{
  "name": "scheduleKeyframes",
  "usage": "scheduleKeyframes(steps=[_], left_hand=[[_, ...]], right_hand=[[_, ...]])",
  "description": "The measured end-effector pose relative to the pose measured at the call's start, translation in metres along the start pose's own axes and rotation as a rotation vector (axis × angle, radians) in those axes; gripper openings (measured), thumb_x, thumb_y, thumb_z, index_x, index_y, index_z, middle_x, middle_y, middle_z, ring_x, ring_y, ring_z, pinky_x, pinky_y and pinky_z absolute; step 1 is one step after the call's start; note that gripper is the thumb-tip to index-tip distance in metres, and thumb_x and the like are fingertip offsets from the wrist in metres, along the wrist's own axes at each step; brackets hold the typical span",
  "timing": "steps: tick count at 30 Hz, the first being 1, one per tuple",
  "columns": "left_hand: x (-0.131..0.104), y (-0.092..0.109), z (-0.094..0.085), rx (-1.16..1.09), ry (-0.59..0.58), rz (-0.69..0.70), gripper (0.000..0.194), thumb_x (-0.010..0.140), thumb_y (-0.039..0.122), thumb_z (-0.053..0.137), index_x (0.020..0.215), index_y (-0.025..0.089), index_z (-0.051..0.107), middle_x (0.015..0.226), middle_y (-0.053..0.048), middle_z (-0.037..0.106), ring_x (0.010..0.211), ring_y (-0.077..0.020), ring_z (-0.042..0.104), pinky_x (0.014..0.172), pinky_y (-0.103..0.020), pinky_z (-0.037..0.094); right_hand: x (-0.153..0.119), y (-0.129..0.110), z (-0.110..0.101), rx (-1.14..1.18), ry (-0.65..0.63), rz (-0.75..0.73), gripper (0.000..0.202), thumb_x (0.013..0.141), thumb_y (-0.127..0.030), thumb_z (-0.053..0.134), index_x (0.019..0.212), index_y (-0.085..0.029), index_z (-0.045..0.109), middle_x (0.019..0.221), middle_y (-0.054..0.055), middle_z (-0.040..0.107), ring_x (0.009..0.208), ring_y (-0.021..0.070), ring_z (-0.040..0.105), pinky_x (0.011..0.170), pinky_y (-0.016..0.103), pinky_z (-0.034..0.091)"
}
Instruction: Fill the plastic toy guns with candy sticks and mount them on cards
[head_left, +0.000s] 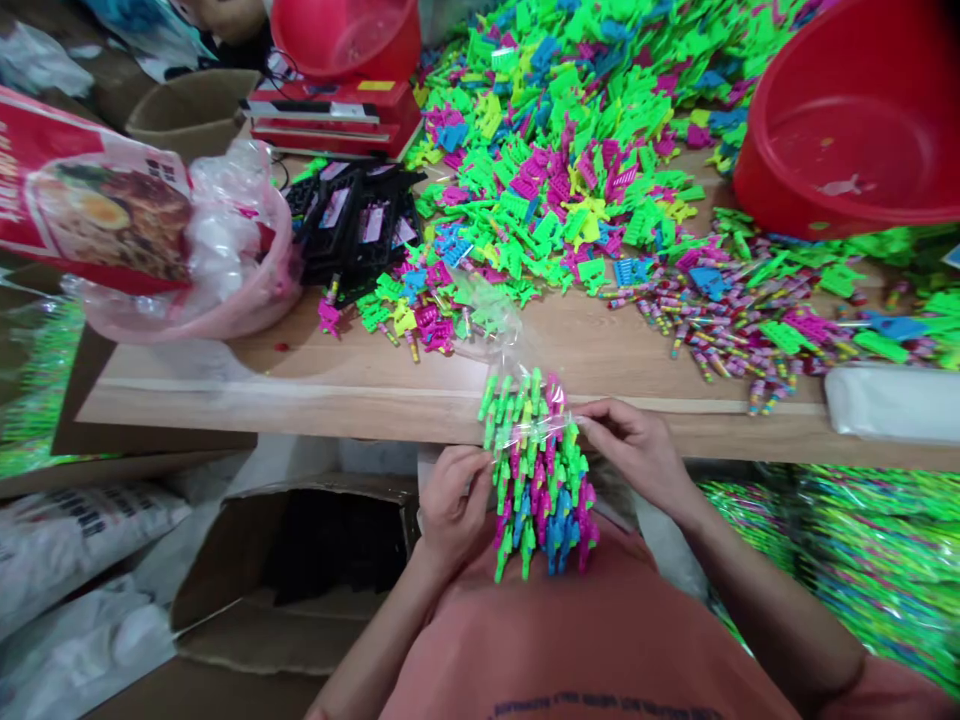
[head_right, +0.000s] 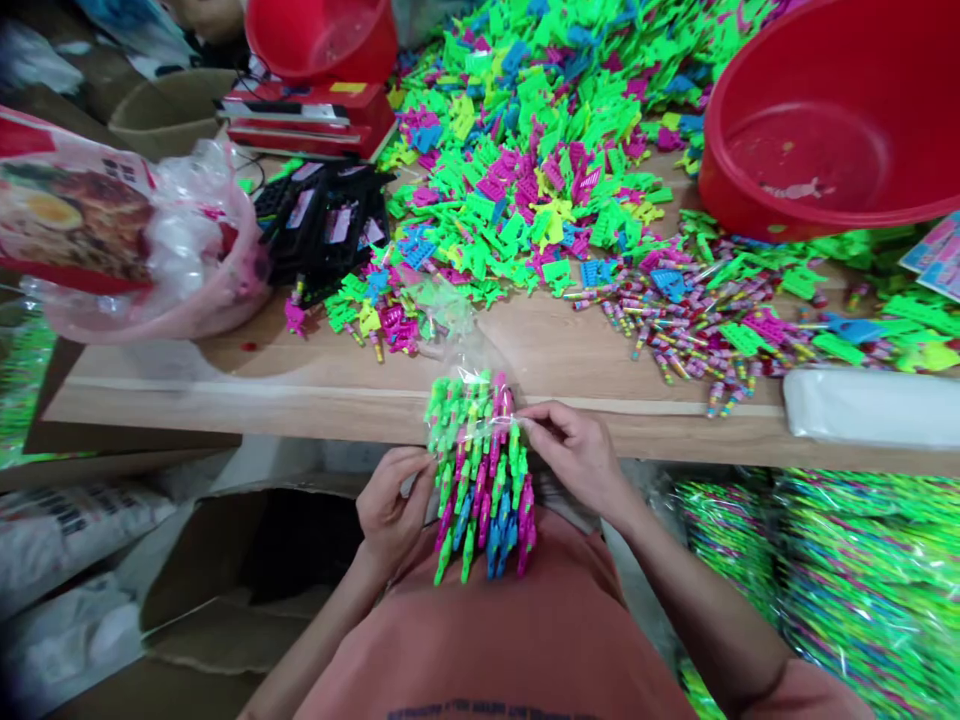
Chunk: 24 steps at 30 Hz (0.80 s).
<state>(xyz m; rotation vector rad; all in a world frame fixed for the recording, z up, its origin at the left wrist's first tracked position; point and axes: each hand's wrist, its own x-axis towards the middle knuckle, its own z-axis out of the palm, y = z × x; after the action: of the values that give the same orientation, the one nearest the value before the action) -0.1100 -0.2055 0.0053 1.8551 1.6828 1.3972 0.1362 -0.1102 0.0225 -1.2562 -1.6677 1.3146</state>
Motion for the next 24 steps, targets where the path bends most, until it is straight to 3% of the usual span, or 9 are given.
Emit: scheduleKeyframes(steps=[3, 7, 10, 14, 17, 21, 24], left_hand=[[0.005, 0.001, -0.001, -0.001, -0.023, 0.017, 0.022, 0.091, 0.009, 0.066, 0.107, 0.023, 0.071, 0.093, -0.003, 0.076, 0.087, -0.0156, 0.072, 0.079, -0.027, 0.059], [0.012, 0.002, -0.002, 0.000, -0.051, 0.015, 0.020, 0.091, 0.010, 0.067, 0.107, 0.022, 0.072, 0.093, -0.003, 0.077, 0.087, -0.0156, 0.073, 0.079, -0.026, 0.059], [0.011, 0.002, -0.002, -0.009, -0.051, -0.007, 0.021, 0.091, 0.009, 0.067, 0.106, 0.023, 0.071, 0.094, -0.002, 0.077, 0.088, -0.0150, 0.073, 0.080, -0.025, 0.058], [0.002, 0.002, -0.005, -0.026, -0.051, 0.002, 0.025, 0.090, 0.004, 0.065, 0.106, 0.023, 0.069, 0.092, -0.002, 0.074, 0.086, -0.0140, 0.070, 0.079, -0.025, 0.058], [-0.008, 0.003, -0.011, -0.056, -0.087, 0.059, 0.029, 0.091, 0.003, 0.060, 0.110, 0.023, 0.068, 0.092, -0.004, 0.072, 0.087, -0.0149, 0.069, 0.077, -0.026, 0.058], [-0.021, 0.008, -0.020, -0.098, -0.187, 0.189, 0.021, 0.096, 0.014, 0.057, 0.115, 0.018, 0.066, 0.092, -0.008, 0.072, 0.087, -0.0176, 0.069, 0.077, -0.030, 0.059], [-0.030, 0.013, -0.025, -0.137, -0.232, 0.267, 0.017, 0.099, 0.021, 0.058, 0.113, 0.014, 0.065, 0.089, -0.009, 0.071, 0.084, -0.0183, 0.069, 0.075, -0.031, 0.059]], right_hand=[[0.001, 0.002, 0.006, 0.047, 0.021, 0.049, 0.024, 0.099, -0.042, 0.063, 0.102, -0.022, 0.076, 0.089, 0.004, 0.077, 0.075, 0.0184, 0.071, 0.065, 0.027, 0.057], [0.005, 0.004, 0.011, 0.006, 0.049, -0.005, 0.022, 0.099, -0.040, 0.063, 0.104, -0.022, 0.075, 0.093, 0.004, 0.078, 0.077, 0.0183, 0.072, 0.067, 0.028, 0.058], [0.002, 0.003, 0.009, -0.152, 0.076, -0.163, 0.018, 0.101, -0.034, 0.061, 0.111, -0.025, 0.074, 0.102, 0.005, 0.079, 0.085, 0.0198, 0.074, 0.075, 0.032, 0.060], [-0.012, -0.001, -0.004, -0.347, 0.094, -0.488, 0.021, 0.099, -0.021, 0.062, 0.116, -0.029, 0.074, 0.103, 0.007, 0.077, 0.094, 0.0212, 0.073, 0.083, 0.035, 0.061], [-0.030, 0.001, -0.019, -0.461, -0.015, -0.631, 0.027, 0.096, -0.018, 0.068, 0.119, -0.031, 0.073, 0.100, 0.006, 0.078, 0.092, 0.0213, 0.073, 0.087, 0.037, 0.060], [-0.055, 0.008, -0.032, -0.514, -0.241, -0.616, 0.028, 0.097, -0.020, 0.066, 0.123, -0.032, 0.068, 0.105, 0.005, 0.078, 0.099, 0.0214, 0.073, 0.097, 0.040, 0.058], [-0.067, 0.009, -0.035, -0.467, -0.388, -0.628, 0.020, 0.102, -0.021, 0.057, 0.117, -0.027, 0.068, 0.103, 0.005, 0.077, 0.095, 0.0189, 0.072, 0.096, 0.037, 0.057]])
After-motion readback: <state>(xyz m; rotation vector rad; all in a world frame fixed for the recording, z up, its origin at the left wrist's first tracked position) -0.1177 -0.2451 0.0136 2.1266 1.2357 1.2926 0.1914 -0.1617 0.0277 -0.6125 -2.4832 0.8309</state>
